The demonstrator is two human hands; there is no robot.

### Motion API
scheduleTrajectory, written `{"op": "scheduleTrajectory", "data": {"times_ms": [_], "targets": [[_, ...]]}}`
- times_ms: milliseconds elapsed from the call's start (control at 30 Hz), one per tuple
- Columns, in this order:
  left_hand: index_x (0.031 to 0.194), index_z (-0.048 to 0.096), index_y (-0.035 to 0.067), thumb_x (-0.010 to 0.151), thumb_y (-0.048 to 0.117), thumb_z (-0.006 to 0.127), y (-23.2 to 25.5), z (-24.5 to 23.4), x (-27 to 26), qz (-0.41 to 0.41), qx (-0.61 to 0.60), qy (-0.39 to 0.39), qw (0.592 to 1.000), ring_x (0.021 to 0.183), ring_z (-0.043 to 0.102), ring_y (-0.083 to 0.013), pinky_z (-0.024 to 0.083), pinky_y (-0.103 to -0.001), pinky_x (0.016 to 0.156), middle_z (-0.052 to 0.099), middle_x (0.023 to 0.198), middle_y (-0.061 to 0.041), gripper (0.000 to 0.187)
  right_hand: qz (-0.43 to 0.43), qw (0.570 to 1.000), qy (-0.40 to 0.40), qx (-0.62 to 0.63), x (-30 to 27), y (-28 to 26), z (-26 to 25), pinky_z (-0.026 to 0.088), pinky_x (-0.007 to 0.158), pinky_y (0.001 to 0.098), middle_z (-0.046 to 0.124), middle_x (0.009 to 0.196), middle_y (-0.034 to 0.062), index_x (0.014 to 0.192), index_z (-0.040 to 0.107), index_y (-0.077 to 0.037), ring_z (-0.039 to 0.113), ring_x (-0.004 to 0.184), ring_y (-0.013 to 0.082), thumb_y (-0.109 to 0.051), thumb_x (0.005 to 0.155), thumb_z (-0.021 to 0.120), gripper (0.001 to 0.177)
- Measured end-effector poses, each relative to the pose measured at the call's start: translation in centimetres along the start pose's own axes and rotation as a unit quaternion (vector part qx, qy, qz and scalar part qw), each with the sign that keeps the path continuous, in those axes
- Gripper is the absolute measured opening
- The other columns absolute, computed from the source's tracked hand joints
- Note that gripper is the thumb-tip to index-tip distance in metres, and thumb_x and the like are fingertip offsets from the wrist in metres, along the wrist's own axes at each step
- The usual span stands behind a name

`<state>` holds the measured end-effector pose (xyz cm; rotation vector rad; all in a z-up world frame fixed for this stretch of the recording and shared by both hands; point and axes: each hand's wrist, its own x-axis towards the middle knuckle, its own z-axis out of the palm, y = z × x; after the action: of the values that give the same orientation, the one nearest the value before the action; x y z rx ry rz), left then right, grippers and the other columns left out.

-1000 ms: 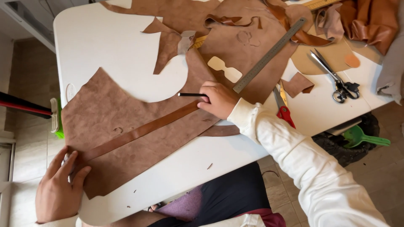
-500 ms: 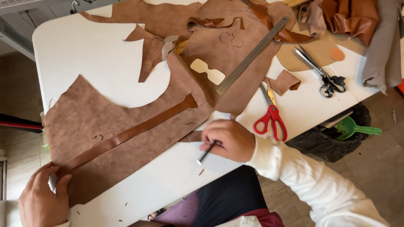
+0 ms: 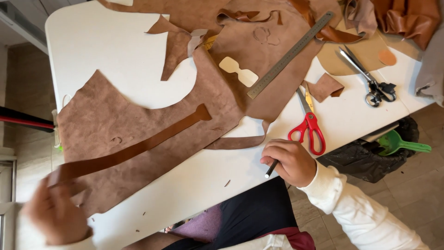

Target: The person cuts a small piece of leather with scissors and then uses templates and a pencil to mark out patterns on a larger leather hide.

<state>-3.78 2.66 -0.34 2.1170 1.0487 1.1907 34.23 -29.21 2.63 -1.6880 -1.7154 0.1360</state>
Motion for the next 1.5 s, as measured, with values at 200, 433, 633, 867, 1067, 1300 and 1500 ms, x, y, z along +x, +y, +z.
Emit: {"op": "scheduleTrajectory", "data": {"times_ms": [200, 433, 633, 867, 1067, 1300, 1500], "targets": [[0.106, 0.072, -0.003, 0.105, 0.005, 0.058, 6.2, 5.9, 4.4, 0.199, -0.003, -0.164, 0.966, 0.134, 0.059, -0.0403, 0.042, -0.057, 0.113, 0.069, 0.138, -0.016, 0.017, 0.02, 0.997, 0.069, -0.029, 3.4, 6.8, -2.0, 0.057, 0.078, 0.0509, 0.071, 0.092, 0.0189, 0.108, 0.074, -0.004, 0.071, 0.086, 0.0411, 0.005, 0.089, 0.067, 0.022], [0.137, 0.065, 0.006, 0.099, 0.011, 0.054, 1.5, 7.8, 4.6, 0.216, 0.057, -0.241, 0.944, 0.145, 0.046, -0.0404, 0.031, -0.064, 0.115, 0.06, 0.149, -0.015, 0.039, 0.158, 0.959, 0.012, -0.235, 11.7, 16.5, -7.6, 0.049, 0.104, 0.0516, 0.061, 0.147, 0.0178, 0.128, 0.074, -0.01, 0.061, 0.126, 0.0434, -0.008, 0.105, 0.063, 0.026], [0.139, 0.061, 0.003, 0.105, 0.015, 0.043, 0.7, 7.4, 6.2, 0.2, 0.085, -0.279, 0.935, 0.152, 0.039, -0.0345, 0.027, -0.059, 0.124, 0.053, 0.155, -0.013, 0.039, 0.216, 0.899, -0.135, -0.358, 14.9, 24.1, -6.9, 0.052, 0.097, 0.0543, 0.036, 0.167, -0.001, 0.148, 0.056, -0.036, 0.06, 0.126, 0.0368, -0.043, 0.104, 0.051, 0.045], [0.137, 0.064, 0.001, 0.105, 0.011, 0.047, -1.6, 7.3, 8.7, 0.207, 0.122, -0.255, 0.937, 0.15, 0.044, -0.0371, 0.031, -0.062, 0.122, 0.057, 0.153, -0.016, 0.038, 0.373, 0.842, -0.119, -0.371, 16.5, 21.8, -5.7, 0.043, 0.101, 0.0597, 0.034, 0.166, -0.0027, 0.154, 0.048, -0.034, 0.056, 0.126, 0.0502, -0.052, 0.103, 0.045, 0.054], [0.137, 0.065, -0.002, 0.105, 0.01, 0.05, -1.7, 6.7, 8.2, 0.209, 0.159, -0.232, 0.937, 0.15, 0.045, -0.0365, 0.033, -0.059, 0.123, 0.056, 0.154, -0.017, 0.037, 0.361, 0.823, -0.125, -0.421, 16.0, 20.5, -5.1, 0.051, 0.084, 0.0629, 0.056, 0.139, 0.0183, 0.138, 0.061, -0.009, 0.066, 0.105, 0.0533, -0.047, 0.11, 0.044, 0.05], [0.135, 0.067, -0.002, 0.105, 0.013, 0.051, -1.9, 6.6, 8.3, 0.226, 0.158, -0.235, 0.932, 0.152, 0.046, -0.0365, 0.034, -0.059, 0.123, 0.057, 0.154, -0.017, 0.037, 0.372, 0.781, -0.151, -0.479, 14.0, 21.3, -5.2, 0.057, 0.074, 0.0554, 0.077, 0.101, 0.0235, 0.106, 0.08, -0.008, 0.074, 0.094, 0.0461, -0.056, 0.11, 0.047, 0.059], [0.135, 0.067, -0.003, 0.102, 0.008, 0.052, -2.4, 8.3, 5.4, 0.255, 0.171, -0.21, 0.928, 0.154, 0.048, -0.035, 0.04, -0.061, 0.124, 0.058, 0.156, -0.018, 0.037, 0.388, 0.785, -0.123, -0.467, 11.4, 22.2, -4.9, 0.056, 0.074, 0.0545, 0.075, 0.1, 0.022, 0.104, 0.08, -0.01, 0.074, 0.092, 0.0441, -0.057, 0.107, 0.049, 0.057]]}}
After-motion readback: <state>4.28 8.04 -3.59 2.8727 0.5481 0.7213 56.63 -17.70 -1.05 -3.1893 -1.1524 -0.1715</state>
